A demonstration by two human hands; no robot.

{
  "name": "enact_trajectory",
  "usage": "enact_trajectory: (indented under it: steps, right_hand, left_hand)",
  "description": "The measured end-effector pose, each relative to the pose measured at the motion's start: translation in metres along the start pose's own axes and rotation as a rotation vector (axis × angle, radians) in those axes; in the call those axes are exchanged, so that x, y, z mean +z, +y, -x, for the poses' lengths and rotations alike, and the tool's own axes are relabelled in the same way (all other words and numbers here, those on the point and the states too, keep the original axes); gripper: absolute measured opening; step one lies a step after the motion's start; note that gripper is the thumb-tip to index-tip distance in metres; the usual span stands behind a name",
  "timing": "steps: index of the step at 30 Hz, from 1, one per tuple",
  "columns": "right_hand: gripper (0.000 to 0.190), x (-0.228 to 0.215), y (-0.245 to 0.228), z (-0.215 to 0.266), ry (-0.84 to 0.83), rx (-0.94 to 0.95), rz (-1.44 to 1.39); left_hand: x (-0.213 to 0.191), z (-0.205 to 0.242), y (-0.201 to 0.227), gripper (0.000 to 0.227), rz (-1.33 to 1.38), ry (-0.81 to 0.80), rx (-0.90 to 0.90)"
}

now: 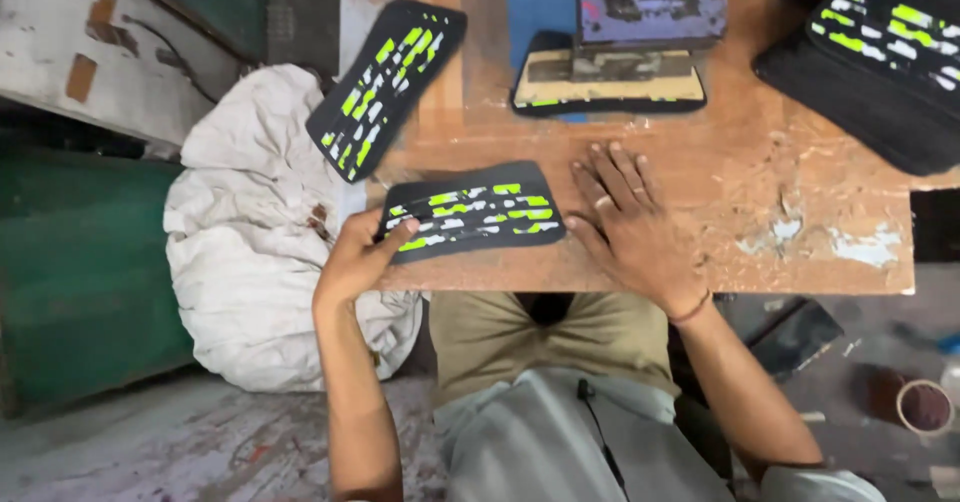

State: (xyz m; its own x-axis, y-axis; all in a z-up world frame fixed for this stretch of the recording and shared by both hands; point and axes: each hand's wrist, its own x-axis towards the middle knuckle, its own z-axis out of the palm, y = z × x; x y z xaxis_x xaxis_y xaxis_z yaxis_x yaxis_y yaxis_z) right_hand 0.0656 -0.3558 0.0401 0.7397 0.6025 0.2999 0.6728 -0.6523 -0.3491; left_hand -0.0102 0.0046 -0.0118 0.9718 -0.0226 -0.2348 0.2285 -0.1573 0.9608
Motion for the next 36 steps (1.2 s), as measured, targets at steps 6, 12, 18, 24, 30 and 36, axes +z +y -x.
enact_trajectory:
  steps: [6, 12, 18, 24, 30, 36]
  right_hand:
    - [0.059, -0.005, -0.004, 0.041, -0.001, 0.078, -0.005]
    - [0.058, -0.006, -0.009, 0.043, 0.007, 0.117, 0.036]
    - [0.057, -0.016, 0.010, 0.054, -0.003, 0.155, -0.018]
    - [0.067, -0.131, 0.120, 0.040, 0.358, 0.297, 0.309]
    - [0.036, -0.132, 0.127, 0.026, 0.197, 0.233, 0.341]
    - [0.041, -0.059, 0.037, 0.058, 0.201, 0.253, 0.006]
  left_hand:
    - [0.002, 0.000, 0.009, 0.019, -0.019, 0.032, 0.028]
    - [0.002, 0.003, 0.018, 0.020, -0.028, 0.021, 0.061]
    - [0.006, 0.009, 0.021, 0.020, -0.022, 0.041, 0.054]
    - [-0.021, -0.001, -0.018, 0.025, -0.052, 0.398, 0.184]
    - [-0.044, -0.064, 0.036, 0.025, 0.268, 0.608, 0.245]
    - [-0.056, -0.072, -0.013, 0.045, 0.223, 0.641, 0.256]
